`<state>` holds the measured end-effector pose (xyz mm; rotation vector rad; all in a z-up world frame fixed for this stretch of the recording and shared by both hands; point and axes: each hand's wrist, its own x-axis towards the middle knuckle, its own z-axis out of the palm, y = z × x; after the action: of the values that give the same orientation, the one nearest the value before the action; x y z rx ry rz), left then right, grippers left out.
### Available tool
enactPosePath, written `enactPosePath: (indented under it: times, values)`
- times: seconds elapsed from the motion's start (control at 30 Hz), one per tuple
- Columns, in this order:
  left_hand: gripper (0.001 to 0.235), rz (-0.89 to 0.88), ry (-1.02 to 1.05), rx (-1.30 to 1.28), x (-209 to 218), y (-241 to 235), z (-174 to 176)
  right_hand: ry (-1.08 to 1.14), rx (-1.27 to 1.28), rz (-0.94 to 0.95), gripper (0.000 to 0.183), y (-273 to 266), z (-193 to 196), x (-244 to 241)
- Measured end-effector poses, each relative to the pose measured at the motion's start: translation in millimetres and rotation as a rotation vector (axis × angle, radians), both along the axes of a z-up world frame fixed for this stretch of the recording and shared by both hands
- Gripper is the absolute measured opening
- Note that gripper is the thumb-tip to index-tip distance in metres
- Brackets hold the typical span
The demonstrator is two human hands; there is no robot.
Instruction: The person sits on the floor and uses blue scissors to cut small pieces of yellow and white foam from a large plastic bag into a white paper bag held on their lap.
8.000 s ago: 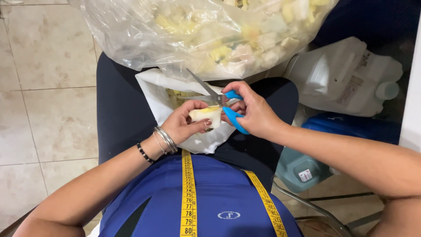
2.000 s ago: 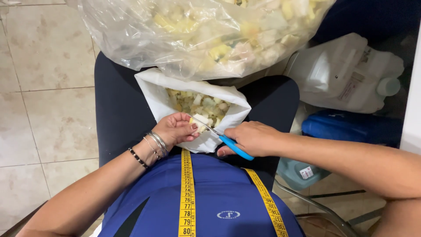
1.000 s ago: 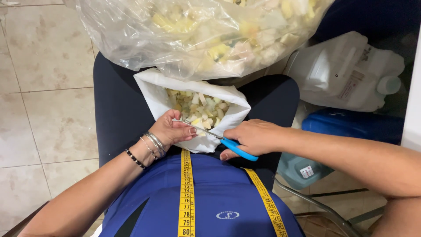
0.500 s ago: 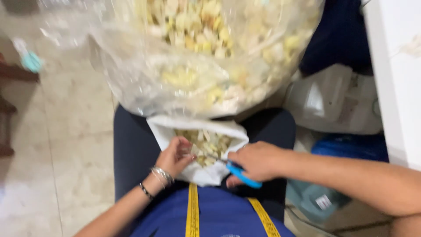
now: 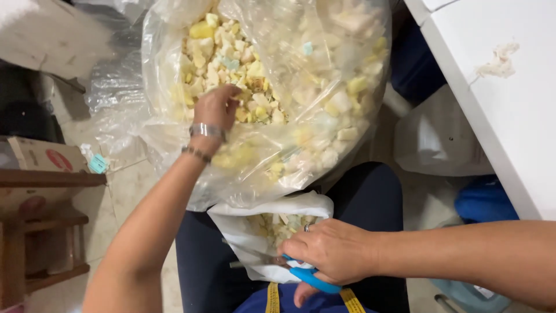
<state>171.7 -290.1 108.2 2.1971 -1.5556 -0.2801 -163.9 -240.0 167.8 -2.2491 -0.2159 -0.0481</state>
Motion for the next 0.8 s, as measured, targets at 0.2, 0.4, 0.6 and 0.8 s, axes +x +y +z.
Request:
enactPosePath:
  times: [0.2, 0.4, 0.6, 0.8]
  values:
    - [0.034, 0.134, -0.210, 0.587, 67, -61, -86, 0.155, 0.079, -0.147, 0.072, -11, 4, 6]
    - [0.011, 0.052, -0.484, 0.236, 83, -40, -99, 0.253, 0.015, -0.137, 0.075, -16, 5, 10]
    - [0.031, 0.061, -0.030, -0.003, 34, 59, 4, 0.575, 0.095, -0.182, 0.073, -27, 6, 11]
    - [0.037, 0.286, 0.982, 0.000, -74, 206, -7, 0.757, 0.070, -0.113, 0.074, -14, -10, 9]
